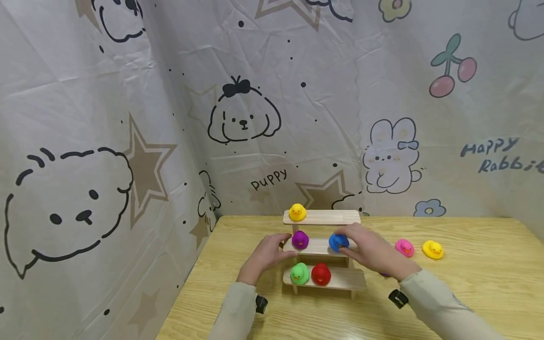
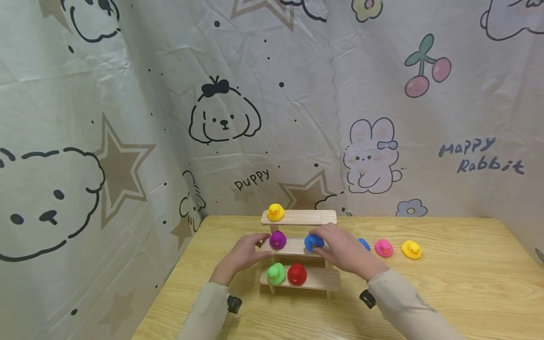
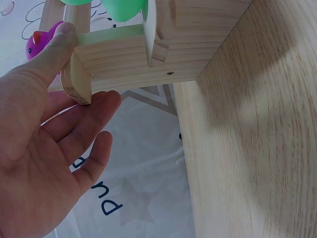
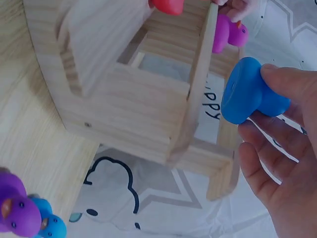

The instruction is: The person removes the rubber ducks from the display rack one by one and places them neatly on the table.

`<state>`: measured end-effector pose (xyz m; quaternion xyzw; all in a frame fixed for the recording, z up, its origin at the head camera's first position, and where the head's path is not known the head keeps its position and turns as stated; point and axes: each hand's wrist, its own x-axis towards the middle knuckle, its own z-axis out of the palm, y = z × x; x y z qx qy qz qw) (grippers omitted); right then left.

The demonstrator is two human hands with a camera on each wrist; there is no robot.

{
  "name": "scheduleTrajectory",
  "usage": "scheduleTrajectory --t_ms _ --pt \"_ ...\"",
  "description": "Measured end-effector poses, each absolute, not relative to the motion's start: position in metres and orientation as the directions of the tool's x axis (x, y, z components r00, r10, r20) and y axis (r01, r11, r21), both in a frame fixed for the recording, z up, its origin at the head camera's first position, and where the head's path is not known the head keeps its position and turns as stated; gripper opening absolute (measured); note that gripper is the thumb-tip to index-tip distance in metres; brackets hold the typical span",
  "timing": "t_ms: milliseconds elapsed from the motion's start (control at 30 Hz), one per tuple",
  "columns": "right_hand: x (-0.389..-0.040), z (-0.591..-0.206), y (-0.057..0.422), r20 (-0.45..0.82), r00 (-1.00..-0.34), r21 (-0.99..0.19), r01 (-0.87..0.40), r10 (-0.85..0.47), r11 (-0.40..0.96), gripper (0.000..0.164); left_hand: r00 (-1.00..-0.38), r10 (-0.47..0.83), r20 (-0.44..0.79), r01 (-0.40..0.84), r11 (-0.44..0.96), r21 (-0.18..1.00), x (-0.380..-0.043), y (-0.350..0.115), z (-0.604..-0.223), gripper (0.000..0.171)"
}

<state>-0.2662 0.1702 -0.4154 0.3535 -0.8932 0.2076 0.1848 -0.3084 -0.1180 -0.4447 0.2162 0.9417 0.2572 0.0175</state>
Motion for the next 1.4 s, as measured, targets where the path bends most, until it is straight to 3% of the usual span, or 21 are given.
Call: scheduleTrajectory --t_ms 333,600,1000,1400 --pt "-0.26 -0.412 0.193 0.568 -0.616 -0.175 -0.739 -0.546 0.65 0.04 -0.906 0.416 0.081 0.399 0.774 0.491 -0.308 -0.118 -0.445 0.057" --pt "-0.254 -0.415 0.214 0.461 -0.743 -0.273 -0.639 -0.485 0.719 0.035 -0.906 0.416 0.082 0.4 0.774 0.49 -0.308 -0.118 -0.446 0.058" --pt "-0.248 -0.423 0.244 0.538 -0.693 -0.217 -0.664 -0.48 0.716 0.037 -0.904 0.419 0.088 0.405 0.767 0.497 -0.308 -0.119 -0.445 0.058" --pt "-0.249 -0.438 0.274 0.439 -0.801 -0.285 -0.554 -0.408 0.782 0.033 -0.898 0.43 0.095 0.417 0.761 0.496 -0.309 -0.12 -0.445 0.059"
